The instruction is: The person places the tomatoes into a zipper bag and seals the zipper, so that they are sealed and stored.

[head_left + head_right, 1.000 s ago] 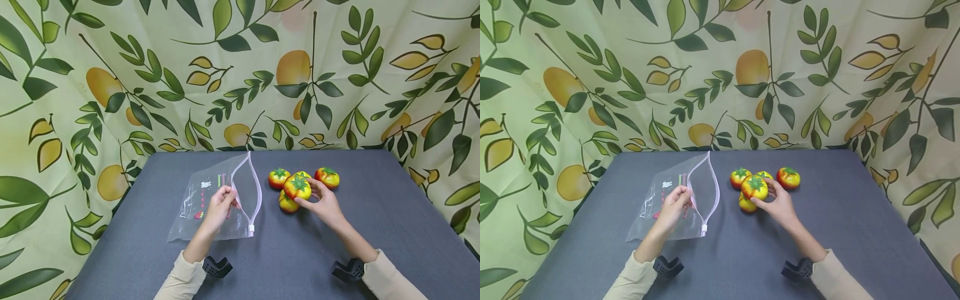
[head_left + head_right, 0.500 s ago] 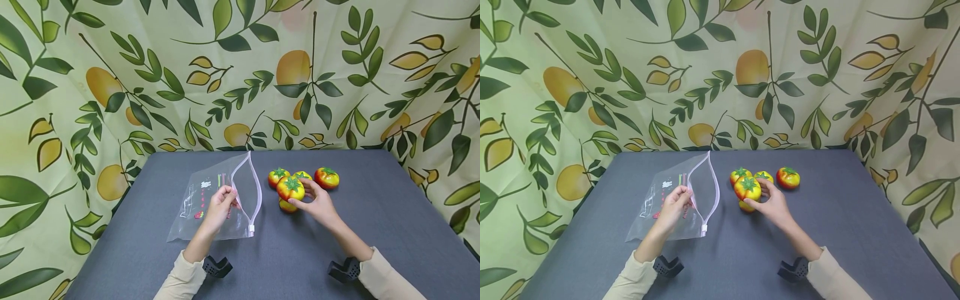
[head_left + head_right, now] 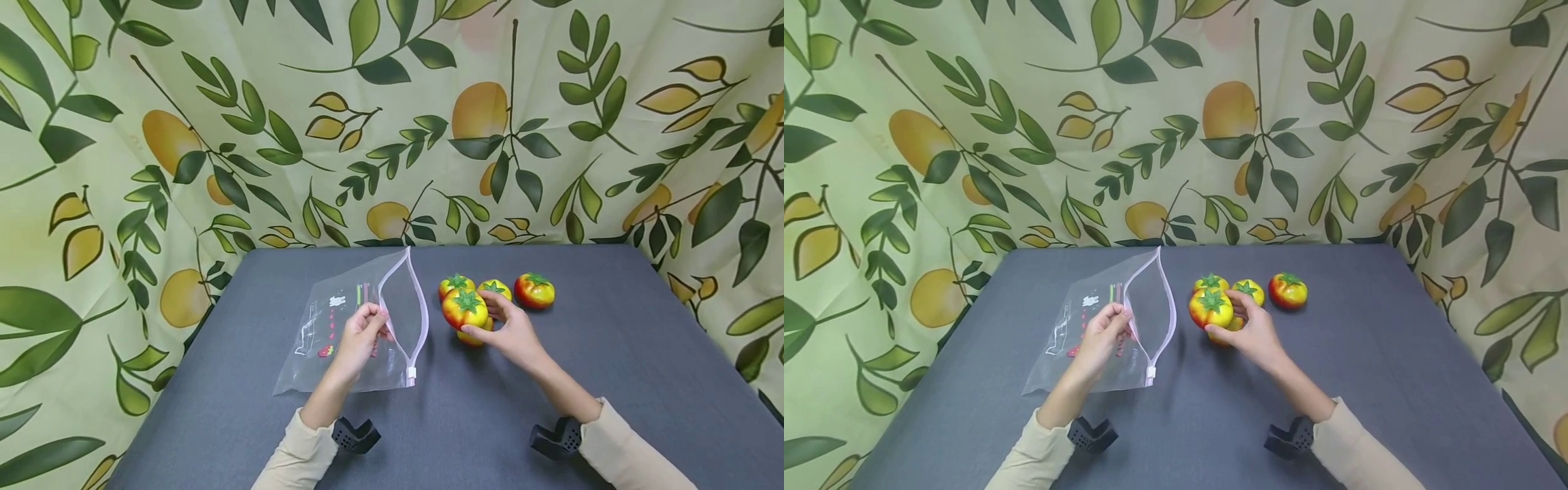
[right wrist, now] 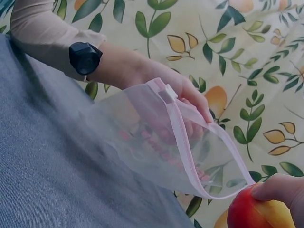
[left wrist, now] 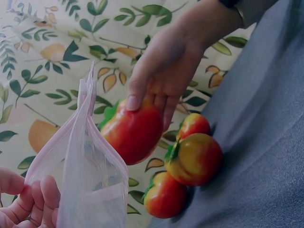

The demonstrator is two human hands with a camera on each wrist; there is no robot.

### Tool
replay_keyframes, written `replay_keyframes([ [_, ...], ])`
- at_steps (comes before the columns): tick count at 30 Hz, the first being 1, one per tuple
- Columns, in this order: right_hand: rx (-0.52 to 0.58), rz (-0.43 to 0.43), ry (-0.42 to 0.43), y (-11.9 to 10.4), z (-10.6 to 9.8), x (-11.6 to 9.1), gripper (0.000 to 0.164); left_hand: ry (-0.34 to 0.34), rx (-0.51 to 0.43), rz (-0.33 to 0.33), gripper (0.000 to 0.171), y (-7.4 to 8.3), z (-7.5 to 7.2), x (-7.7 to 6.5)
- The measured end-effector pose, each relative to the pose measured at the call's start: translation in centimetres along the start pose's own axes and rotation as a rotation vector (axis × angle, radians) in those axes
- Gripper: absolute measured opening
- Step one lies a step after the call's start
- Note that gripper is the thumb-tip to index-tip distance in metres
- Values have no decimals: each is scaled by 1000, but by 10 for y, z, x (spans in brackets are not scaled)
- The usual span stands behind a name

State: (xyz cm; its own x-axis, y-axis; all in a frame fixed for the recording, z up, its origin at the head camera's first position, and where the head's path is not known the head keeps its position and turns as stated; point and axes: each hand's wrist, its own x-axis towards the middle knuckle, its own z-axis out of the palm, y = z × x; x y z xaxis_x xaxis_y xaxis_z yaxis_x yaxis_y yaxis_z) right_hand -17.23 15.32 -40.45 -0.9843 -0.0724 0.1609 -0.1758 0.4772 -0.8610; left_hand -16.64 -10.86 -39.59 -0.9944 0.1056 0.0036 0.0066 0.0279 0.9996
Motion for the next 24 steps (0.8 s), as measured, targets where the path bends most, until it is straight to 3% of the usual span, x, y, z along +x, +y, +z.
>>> replay_keyframes([
  [24,71,-24,-44,-12,19,0,65,-6,21,17,19,-1,1,0],
])
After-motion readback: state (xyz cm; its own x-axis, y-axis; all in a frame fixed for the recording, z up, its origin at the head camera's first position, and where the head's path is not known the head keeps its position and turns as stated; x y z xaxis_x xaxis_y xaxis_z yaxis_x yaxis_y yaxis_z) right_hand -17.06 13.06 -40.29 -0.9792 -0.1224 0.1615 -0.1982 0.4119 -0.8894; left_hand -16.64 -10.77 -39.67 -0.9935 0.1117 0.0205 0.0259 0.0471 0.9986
